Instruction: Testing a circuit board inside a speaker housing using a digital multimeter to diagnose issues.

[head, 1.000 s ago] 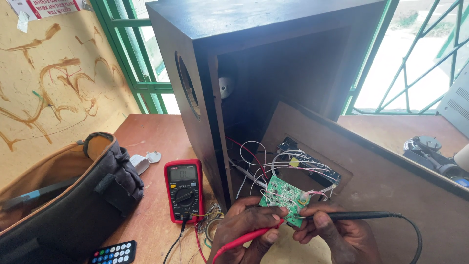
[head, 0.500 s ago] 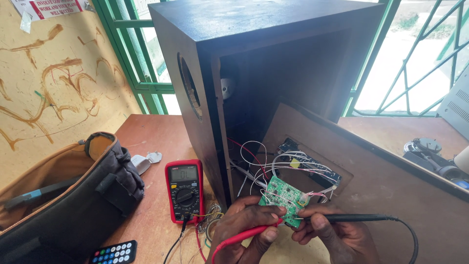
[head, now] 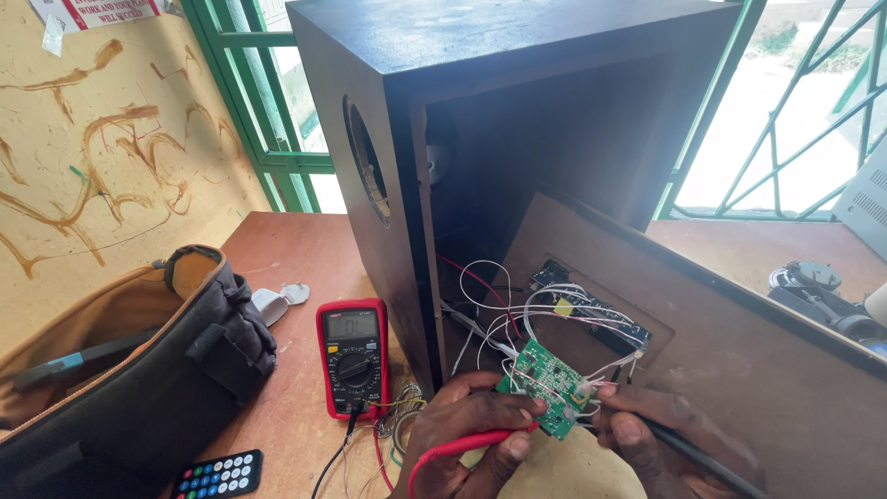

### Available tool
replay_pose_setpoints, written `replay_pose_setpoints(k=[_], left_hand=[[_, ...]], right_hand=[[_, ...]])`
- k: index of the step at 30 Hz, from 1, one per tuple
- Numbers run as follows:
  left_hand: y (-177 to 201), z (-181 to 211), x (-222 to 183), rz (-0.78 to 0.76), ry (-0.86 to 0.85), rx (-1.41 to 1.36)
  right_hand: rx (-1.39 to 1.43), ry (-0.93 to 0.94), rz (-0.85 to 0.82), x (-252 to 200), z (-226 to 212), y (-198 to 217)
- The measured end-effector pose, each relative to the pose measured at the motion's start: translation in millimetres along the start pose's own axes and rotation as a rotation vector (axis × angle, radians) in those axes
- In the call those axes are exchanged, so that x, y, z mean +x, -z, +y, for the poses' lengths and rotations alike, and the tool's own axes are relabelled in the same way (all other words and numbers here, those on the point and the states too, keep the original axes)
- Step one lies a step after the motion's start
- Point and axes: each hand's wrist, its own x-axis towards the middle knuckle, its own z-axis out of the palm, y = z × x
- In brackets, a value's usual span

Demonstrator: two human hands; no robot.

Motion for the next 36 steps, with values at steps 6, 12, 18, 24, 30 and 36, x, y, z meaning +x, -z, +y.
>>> replay_pose_setpoints(k=[6, 12, 18, 24, 30, 36], left_hand=[[7.3, -14.4, -6.6, -0.193, -0.111, -0.027], [7.6, -15.4, -5.9, -0.232, -0.215, -0.110], [8.5, -6.7, -4.3, -0.243, -0.181, -0.078], [10.1, -11.7, -6.0, -0.250, -0.216, -0.101], [11.3, -4.5, -3.7, -0.240, -0.185, -0.122], [9.1, -10.0, -4.8, -0.237, -0.201, -0.135]], right_hand=[[-0.016, 0.249, -0.078, 13.1, -6.0, -2.1], [-0.260, 0.226, -0.175, 15.0, -1.1, 2.9], [-0.276, 0.337, -0.288, 23.6, 24.6, 3.8], [-0.307, 0.264, -0.292, 23.9, 35.3, 4.5], [-0.330, 0.162, -0.236, 16.8, 35.2, 1.3], [-0.339, 0.139, -0.237, 19.9, 37.0, 0.9]])
